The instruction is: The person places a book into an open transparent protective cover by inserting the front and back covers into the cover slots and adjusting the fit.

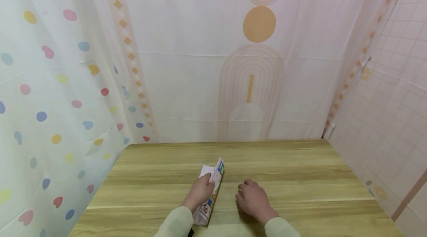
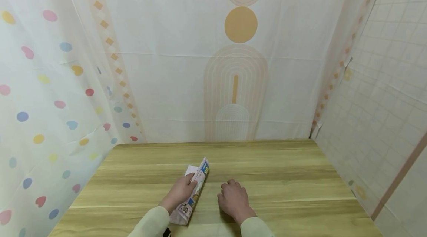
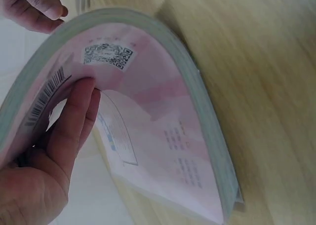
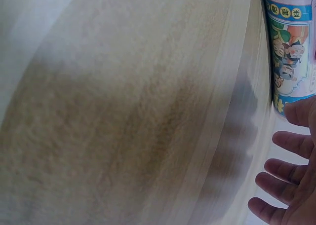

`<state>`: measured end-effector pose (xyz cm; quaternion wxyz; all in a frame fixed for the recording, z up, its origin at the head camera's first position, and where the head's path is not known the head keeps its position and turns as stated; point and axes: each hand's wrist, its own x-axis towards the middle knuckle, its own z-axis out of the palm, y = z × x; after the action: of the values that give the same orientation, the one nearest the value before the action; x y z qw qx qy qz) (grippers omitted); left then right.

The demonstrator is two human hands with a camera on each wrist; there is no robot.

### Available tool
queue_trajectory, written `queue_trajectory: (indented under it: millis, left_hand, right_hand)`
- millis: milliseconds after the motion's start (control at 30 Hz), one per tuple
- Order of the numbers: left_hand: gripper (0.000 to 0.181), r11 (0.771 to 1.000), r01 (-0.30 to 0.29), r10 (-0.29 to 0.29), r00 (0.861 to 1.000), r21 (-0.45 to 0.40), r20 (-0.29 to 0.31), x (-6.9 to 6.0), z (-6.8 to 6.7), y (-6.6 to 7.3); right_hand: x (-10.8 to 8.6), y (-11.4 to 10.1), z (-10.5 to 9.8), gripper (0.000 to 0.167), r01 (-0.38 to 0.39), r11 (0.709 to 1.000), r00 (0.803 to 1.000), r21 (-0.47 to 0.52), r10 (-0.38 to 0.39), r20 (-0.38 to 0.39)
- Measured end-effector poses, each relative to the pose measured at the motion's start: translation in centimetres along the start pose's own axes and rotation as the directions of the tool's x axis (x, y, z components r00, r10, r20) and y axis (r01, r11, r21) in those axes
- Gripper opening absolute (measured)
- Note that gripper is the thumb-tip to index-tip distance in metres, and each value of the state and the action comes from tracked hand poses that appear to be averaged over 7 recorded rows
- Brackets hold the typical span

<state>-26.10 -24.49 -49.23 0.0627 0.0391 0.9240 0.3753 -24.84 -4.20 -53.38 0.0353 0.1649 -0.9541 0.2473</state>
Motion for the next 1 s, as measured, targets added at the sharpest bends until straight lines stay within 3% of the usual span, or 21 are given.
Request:
queue_trajectory:
  millis: [233,467,600,800,900,1000]
  left_hand:
    - [0.043,0.990,0.025,-0.019,0.999,-0.138,0.045,-0.1,-0.1,0.1]
    - [0.043,0.973,0.024,-0.009,0.998,-0.229,0.066,0.0,-0.1,0.2]
    - [0.047,0.956,0.028,-0.005,0.997,-0.294,0.078,-0.2,-0.3,0.5]
    - [0.054,0.892,0.064,-0.014,0.994,-0.448,0.113,-0.2,-0.9,1.4]
    - [0.053,0.857,0.026,0.023,0.996,-0.515,0.088,0.0,-1.5,1.9]
    - [0.053,0.824,0.006,0.039,0.997,-0.567,0.067,0.2,-1.9,2.1]
  right_hand:
    - [0.0,-0.3,-0.1,0.030,0.006,0.998,1.000,0.060,-0.007,0.008]
    - [0.2,-0.3,0.0,0.031,0.123,0.988,0.992,0.098,-0.120,-0.032]
    - [0.4,-0.4,0.0,0.034,0.153,0.982,0.988,0.107,-0.153,-0.013]
    - [0.5,-0.4,0.1,0.038,0.130,0.981,0.991,0.145,-0.132,0.005]
    - [0.7,-0.4,0.1,0.040,0.099,0.978,0.995,0.184,-0.098,-0.011]
    - [0.8,-0.4,0.0,0.046,0.016,0.961,1.000,0.276,-0.017,-0.002]
